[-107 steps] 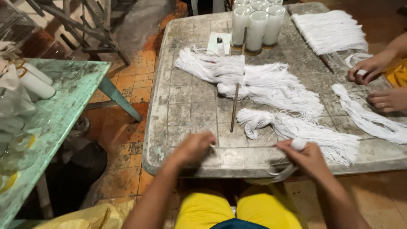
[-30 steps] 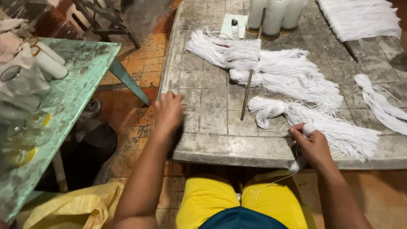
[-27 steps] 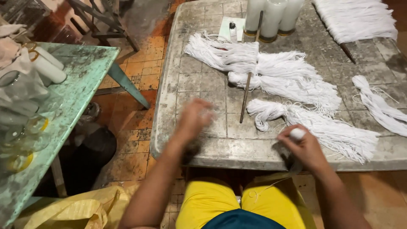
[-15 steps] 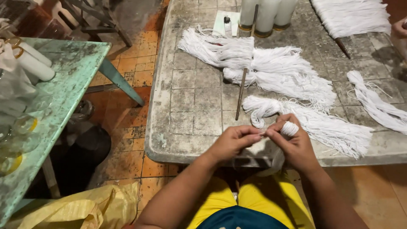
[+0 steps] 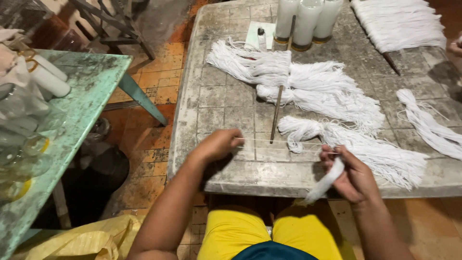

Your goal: The person is tying knots in bundles of white cotton candle wicks to prepare them for use.

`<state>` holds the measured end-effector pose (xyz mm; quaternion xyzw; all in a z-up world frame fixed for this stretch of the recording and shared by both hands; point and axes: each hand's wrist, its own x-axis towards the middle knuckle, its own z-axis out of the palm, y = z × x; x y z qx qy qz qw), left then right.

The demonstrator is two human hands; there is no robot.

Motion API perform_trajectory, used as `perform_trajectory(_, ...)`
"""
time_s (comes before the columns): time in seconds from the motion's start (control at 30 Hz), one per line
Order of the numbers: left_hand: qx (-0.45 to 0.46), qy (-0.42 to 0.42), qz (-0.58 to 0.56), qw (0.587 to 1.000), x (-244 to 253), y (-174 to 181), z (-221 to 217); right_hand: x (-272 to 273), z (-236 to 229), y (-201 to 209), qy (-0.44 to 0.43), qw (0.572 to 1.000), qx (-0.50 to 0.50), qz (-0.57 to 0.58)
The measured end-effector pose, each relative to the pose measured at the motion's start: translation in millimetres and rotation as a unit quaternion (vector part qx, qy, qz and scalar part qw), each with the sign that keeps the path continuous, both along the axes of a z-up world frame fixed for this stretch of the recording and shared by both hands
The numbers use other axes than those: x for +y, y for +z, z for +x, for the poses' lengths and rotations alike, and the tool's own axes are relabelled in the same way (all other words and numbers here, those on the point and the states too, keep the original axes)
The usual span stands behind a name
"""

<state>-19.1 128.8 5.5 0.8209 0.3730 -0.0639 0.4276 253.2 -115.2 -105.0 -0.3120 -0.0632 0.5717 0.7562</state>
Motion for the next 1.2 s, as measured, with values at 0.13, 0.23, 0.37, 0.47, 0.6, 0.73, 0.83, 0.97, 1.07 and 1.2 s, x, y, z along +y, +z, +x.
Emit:
perform_trajectory(0.13, 0.038, 0.039, -0.004, 0.998, 45.5, -10.3, -21.2, -9.9, 13.3, -16.1, -0.074, 0.99, 0.116, -0.033)
perform_trajectory(0.23, 0.03, 0.125, 0.029, 0.991, 62.9, -9.4, -35.2, -15.3, 16.1, -25.0, -0.076, 0.99, 0.12, 0.002)
perform_trajectory(0.37, 0.013, 0.136, 0.195, 0.971, 62.0, -26.6, -42.2, -14.9, 14.1, -27.5, -0.081, 0.994, 0.072, -0.002)
perform_trajectory(0.47, -0.058, 0.153, 0.088, 0.982, 23.3, -18.9, -33.1, -15.1, 11.4, -26.9, -0.085, 0.995, 0.054, -0.019)
perform_trajectory(0.6, -0.043, 0.058, 0.121, 0.99, -1.9, -44.6, -30.6, -13.7, 8.3, -24.0, -0.086, 0.994, 0.059, -0.014)
perform_trajectory(0.73, -0.065, 0.03, 0.192, 0.979, -3.6, -63.9, -29.7, -14.8, 7.0, -19.9, -0.081, 0.994, 0.067, -0.02)
perform_trajectory(0.83, -0.073, 0.047, 0.173, 0.981, -7.5, -53.6, -23.4, -16.0, 8.6, -22.5, -0.071, 0.995, 0.062, -0.011)
perform_trajectory(0.97, -0.031, 0.023, 0.243, 0.969, -6.2, -74.8, -11.5, -15.9, 9.4, -22.9, -0.065, 0.996, 0.059, 0.0)
perform_trajectory(1.07, -0.011, 0.01, 0.208, 0.978, -8.6, -61.7, -9.2, -17.8, 6.9, -16.8, -0.046, 0.997, 0.062, 0.028)
perform_trajectory(1.2, -0.043, 0.097, 0.061, 0.992, 3.8, -32.2, -13.6, -16.0, 7.3, -11.7, -0.043, 0.996, 0.064, 0.037)
